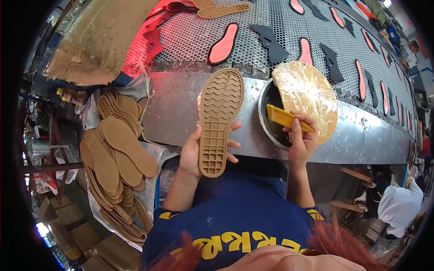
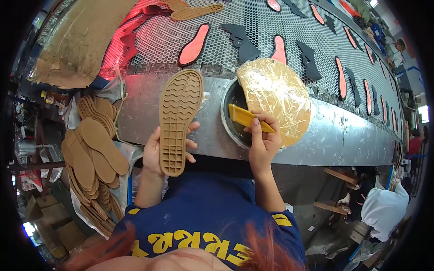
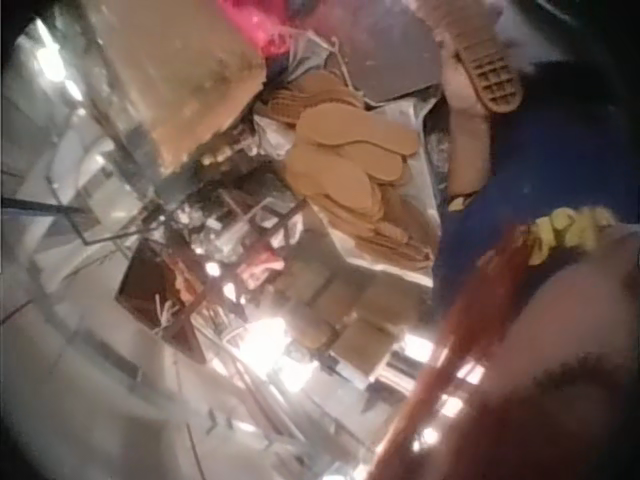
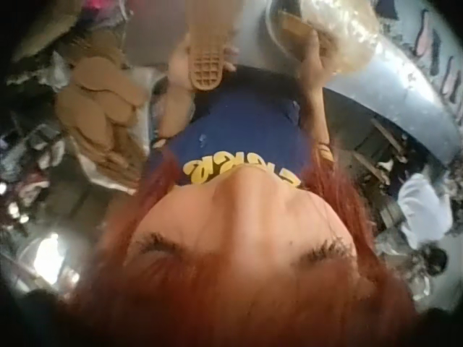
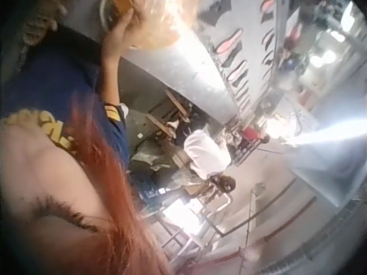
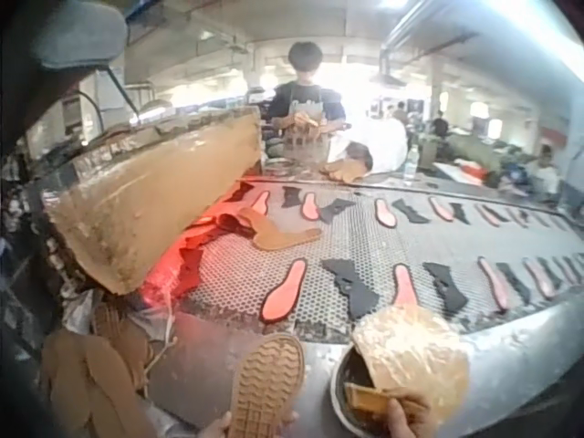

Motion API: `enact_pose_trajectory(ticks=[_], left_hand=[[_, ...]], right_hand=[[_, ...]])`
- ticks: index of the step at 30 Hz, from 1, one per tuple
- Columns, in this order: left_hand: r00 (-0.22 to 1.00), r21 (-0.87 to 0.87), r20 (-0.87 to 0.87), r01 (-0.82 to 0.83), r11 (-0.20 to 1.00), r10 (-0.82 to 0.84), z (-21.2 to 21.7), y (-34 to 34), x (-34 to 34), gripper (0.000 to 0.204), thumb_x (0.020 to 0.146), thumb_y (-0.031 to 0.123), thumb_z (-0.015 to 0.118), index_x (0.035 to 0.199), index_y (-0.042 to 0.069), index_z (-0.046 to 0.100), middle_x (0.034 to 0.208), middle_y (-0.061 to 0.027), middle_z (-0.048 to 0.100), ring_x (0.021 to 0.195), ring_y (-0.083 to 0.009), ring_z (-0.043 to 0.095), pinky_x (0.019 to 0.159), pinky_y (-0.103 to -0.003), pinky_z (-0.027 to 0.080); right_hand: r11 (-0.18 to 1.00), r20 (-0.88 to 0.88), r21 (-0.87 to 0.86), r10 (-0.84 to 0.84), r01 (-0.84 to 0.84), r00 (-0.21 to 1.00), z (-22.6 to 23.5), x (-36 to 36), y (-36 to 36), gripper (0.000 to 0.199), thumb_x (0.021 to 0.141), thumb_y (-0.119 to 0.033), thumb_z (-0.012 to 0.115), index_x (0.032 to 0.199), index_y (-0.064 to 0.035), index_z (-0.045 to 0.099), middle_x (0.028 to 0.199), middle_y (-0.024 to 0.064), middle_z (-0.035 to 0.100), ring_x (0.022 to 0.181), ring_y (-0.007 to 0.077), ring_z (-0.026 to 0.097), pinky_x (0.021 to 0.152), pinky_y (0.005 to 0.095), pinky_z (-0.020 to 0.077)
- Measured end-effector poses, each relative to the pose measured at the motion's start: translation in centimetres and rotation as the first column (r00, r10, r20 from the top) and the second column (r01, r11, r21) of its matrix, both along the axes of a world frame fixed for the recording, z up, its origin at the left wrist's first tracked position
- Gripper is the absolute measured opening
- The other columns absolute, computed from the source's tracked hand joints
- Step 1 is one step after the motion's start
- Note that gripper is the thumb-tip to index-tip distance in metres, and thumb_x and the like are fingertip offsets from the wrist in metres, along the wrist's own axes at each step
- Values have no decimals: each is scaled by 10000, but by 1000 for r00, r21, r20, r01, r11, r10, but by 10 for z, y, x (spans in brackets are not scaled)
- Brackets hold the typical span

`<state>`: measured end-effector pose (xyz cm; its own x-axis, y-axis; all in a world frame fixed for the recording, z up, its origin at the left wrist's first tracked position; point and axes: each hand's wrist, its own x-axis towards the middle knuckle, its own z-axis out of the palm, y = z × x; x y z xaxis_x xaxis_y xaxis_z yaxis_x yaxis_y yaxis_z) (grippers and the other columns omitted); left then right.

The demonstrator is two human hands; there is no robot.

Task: The person repeatedly picks up brown shoe soles from a stack and applies a yellow adhesive to the textured bottom surface using a yellow plastic scraper. The person works at a metal table in a workshop environment, handling the soles one at a time and placing them back on the stack after treatment.

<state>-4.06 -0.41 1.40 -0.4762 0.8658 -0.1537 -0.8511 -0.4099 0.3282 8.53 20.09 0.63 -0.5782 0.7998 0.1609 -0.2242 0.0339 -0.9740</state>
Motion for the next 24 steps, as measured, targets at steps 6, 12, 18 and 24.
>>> enact_pose_trajectory(ticks=[6,12,18,24], left_hand=[[966,8,-260,0,1000,2,-13,11,24,646,977,424,264,1452,-9,197,1416,-301,321,949,-352,613,695,-442,568],[896,-24,-429,118,993,-117,-1,21,39,670,965,480,321,1413,-16,273,1384,-247,402,969,-265,603,734,-370,551],[837,-83,-511,181,980,-198,13,23,48,692,946,487,355,1411,-17,267,1387,-245,406,966,-242,597,745,-342,541],[813,-113,-534,204,973,-232,20,22,52,690,942,483,367,1409,-16,273,1387,-238,409,967,-225,591,741,-320,532]], right_hand=[[975,-463,160,-62,152,884,13,-8,-2,196,980,-148,478,1082,19,454,1188,240,499,1026,291,585,799,379,565],[793,-326,554,-73,253,943,32,-5,-11,447,975,-411,463,991,26,556,1135,272,543,1062,315,564,950,399,440],[660,-210,726,-50,190,976,49,0,-20,468,961,-424,489,984,27,612,1090,263,571,974,298,602,815,355,510],[611,-161,775,-56,161,985,52,8,-19,377,970,-330,501,993,30,608,1129,268,544,985,298,608,822,362,525]])
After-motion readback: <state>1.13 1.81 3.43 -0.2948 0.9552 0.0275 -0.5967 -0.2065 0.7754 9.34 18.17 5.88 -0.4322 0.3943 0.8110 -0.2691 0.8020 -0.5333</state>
